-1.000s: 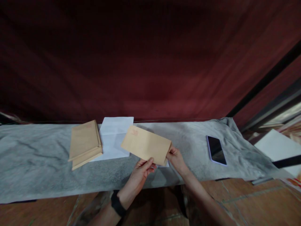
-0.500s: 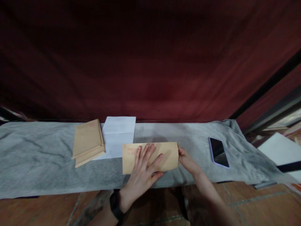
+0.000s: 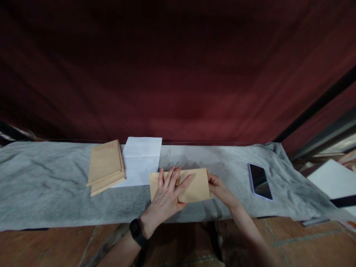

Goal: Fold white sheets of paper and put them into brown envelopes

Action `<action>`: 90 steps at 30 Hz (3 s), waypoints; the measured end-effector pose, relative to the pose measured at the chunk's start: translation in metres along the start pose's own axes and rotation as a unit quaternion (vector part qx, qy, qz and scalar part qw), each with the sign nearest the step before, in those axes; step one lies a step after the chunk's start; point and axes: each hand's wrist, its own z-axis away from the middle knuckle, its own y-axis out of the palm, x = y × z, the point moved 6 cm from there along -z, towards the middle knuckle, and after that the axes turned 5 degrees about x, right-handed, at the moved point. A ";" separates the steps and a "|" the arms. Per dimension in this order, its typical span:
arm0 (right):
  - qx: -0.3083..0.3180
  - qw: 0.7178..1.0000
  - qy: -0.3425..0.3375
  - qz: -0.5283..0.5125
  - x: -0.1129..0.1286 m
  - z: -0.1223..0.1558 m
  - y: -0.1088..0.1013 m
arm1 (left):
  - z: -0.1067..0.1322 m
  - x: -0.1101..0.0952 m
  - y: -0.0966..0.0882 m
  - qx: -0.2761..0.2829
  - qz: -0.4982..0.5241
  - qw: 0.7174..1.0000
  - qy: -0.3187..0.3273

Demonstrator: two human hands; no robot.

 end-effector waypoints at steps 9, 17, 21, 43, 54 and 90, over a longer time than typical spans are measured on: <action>-0.090 0.995 -0.033 0.022 -0.008 -0.006 -0.021 | -0.004 0.001 0.001 0.009 0.016 1.000 -0.007; -0.268 0.956 -0.105 0.060 0.013 0.014 -0.059 | -0.005 0.009 0.015 0.006 0.022 0.999 -0.024; -0.096 0.995 0.003 0.004 0.000 0.016 -0.037 | -0.004 0.003 0.020 0.029 0.018 0.999 -0.014; -0.252 0.951 0.018 0.178 -0.015 0.002 -0.060 | 0.015 0.097 -0.012 0.011 0.032 0.991 -0.126; -0.234 0.794 0.087 0.554 -0.037 -0.007 0.005 | 0.035 0.134 0.002 0.087 0.052 0.984 -0.149; -0.266 0.936 -0.086 0.212 -0.003 -0.009 -0.047 | 0.029 0.124 0.016 0.115 0.048 0.986 -0.112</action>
